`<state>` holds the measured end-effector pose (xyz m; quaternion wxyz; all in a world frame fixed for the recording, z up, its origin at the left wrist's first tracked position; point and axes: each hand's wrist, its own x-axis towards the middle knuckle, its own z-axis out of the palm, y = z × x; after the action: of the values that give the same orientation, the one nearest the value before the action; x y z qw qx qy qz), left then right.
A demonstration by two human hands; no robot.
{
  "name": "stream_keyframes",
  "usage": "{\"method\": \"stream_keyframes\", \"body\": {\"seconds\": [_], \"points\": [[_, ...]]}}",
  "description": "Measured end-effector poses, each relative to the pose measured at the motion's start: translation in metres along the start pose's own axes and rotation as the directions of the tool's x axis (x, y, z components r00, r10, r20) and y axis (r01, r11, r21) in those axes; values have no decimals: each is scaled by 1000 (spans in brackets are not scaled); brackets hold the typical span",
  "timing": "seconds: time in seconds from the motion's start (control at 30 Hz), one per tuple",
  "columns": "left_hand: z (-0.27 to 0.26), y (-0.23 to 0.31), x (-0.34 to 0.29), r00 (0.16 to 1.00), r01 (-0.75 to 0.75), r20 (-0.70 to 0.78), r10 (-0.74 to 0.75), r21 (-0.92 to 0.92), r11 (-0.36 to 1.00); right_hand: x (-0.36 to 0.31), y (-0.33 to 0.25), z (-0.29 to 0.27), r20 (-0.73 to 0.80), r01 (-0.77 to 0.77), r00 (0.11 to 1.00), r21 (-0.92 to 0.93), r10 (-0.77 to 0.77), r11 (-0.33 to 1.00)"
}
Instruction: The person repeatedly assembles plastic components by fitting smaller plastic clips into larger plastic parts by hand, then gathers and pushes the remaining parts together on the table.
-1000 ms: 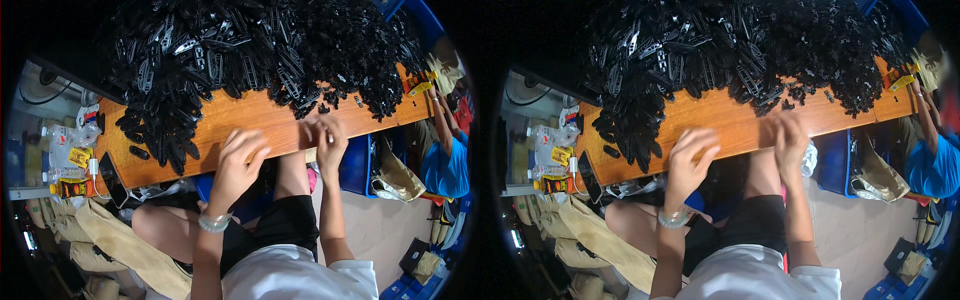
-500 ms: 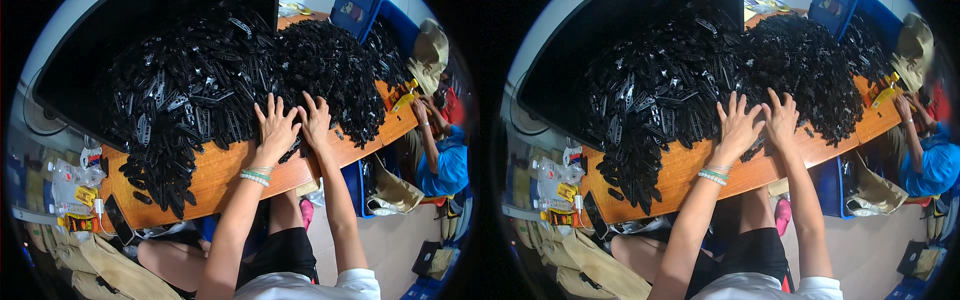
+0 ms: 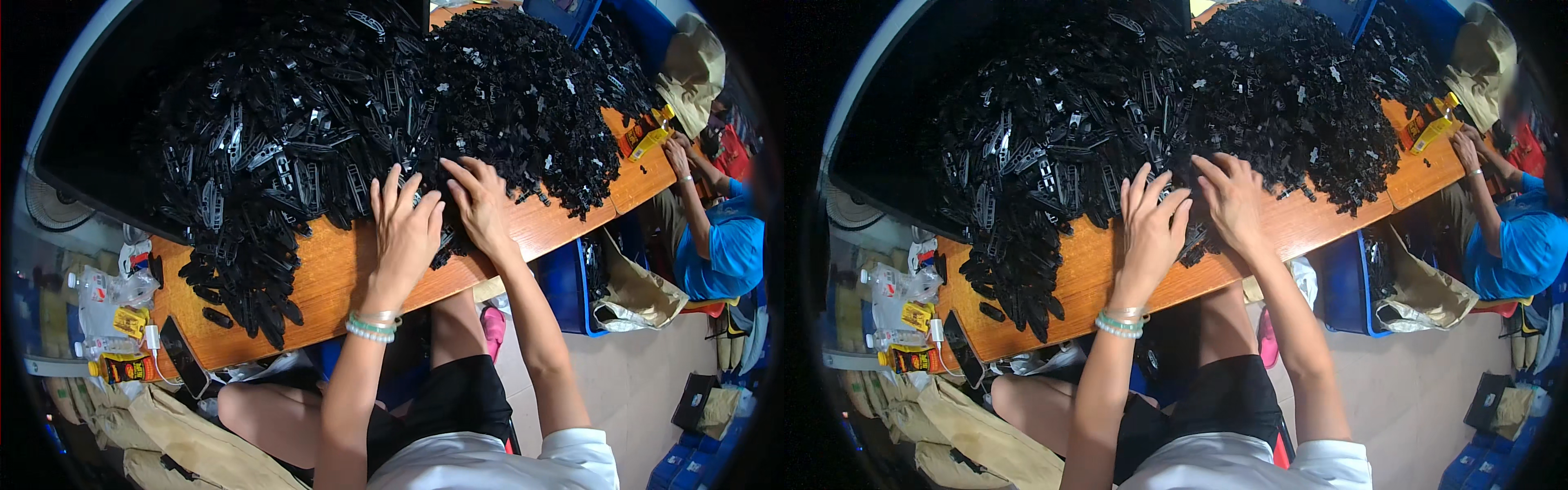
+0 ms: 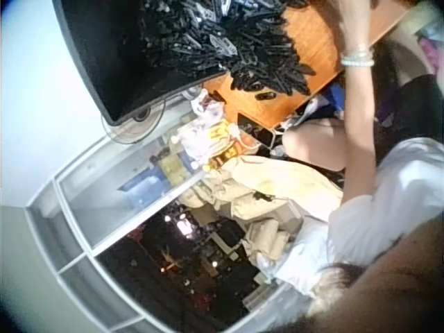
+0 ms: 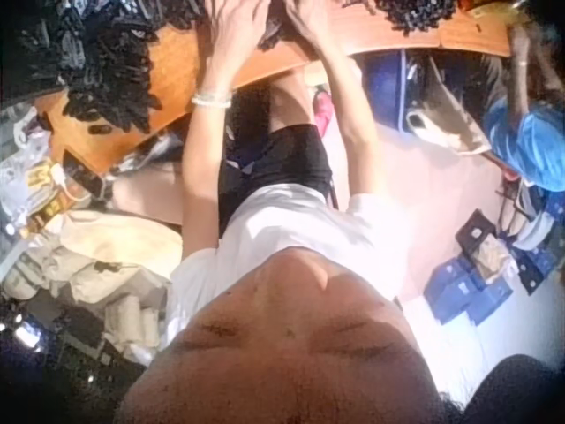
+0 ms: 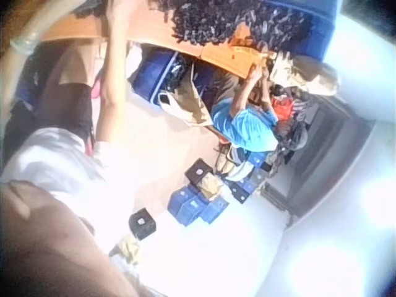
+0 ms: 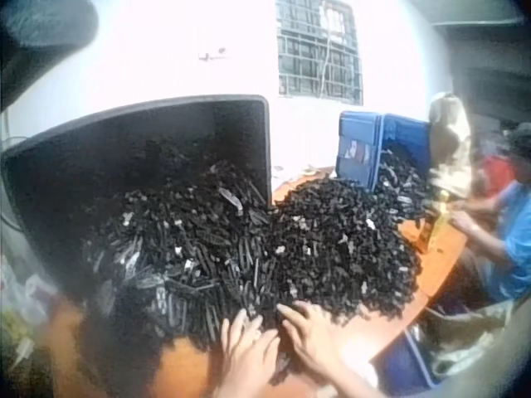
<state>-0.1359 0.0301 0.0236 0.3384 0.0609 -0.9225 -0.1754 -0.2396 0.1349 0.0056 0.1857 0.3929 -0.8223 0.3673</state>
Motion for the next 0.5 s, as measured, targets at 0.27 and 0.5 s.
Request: {"method": "stream_keyframes", "body": {"seconds": [0.27, 0.5], "points": [[23, 49, -21, 936, -250, 244, 255, -51, 967, 22, 67, -25, -164, -56, 986, -313, 5, 948], [40, 32, -3, 966, -143, 231, 116, 104, 984, 32, 53, -6, -54, -73, 996, -197, 64, 978]]}}
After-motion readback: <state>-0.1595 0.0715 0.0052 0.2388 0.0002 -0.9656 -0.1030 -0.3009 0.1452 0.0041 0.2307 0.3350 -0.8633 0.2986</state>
